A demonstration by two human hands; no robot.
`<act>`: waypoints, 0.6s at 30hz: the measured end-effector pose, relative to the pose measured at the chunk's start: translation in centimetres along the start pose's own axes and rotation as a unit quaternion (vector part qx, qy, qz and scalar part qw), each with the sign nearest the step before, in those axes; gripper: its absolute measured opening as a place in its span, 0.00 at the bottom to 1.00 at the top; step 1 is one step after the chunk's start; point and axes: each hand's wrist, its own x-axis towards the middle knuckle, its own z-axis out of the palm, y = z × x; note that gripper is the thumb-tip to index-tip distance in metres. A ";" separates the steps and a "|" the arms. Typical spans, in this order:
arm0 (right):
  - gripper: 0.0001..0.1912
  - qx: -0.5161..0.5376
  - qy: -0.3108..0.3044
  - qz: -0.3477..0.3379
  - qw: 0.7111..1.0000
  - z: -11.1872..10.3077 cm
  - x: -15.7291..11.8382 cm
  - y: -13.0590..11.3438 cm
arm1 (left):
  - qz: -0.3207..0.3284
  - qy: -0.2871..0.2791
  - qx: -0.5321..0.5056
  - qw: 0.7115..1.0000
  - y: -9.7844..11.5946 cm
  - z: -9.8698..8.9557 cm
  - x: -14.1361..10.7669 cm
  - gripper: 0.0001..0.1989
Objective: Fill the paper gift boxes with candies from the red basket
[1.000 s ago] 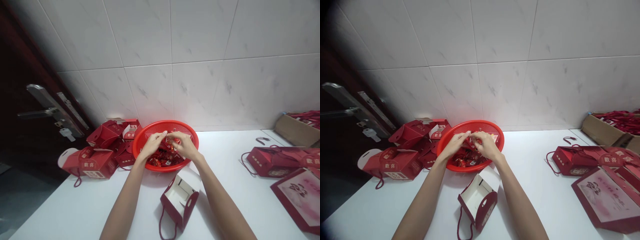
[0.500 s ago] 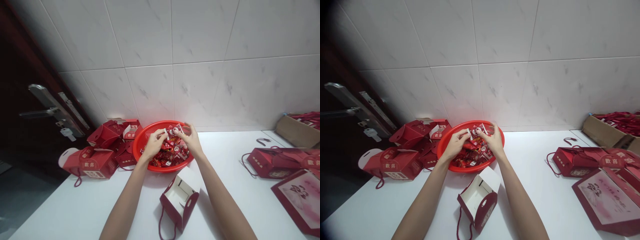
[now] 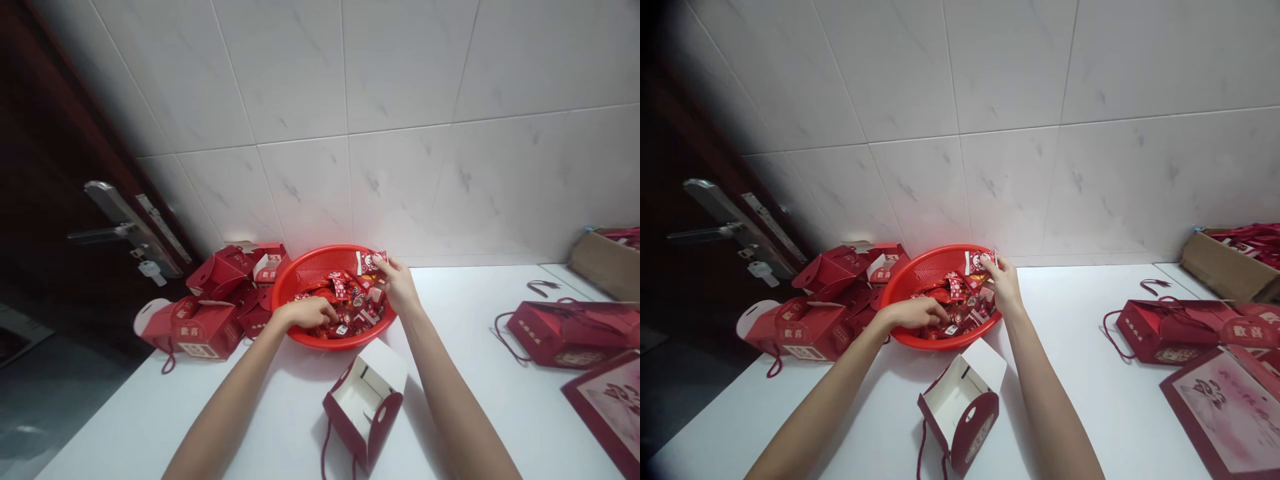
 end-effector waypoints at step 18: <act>0.21 -0.064 0.009 0.034 0.997 0.2 0.2 1.8 | -0.009 0.053 0.179 0.982 -0.4 -1.6 2.5 0.18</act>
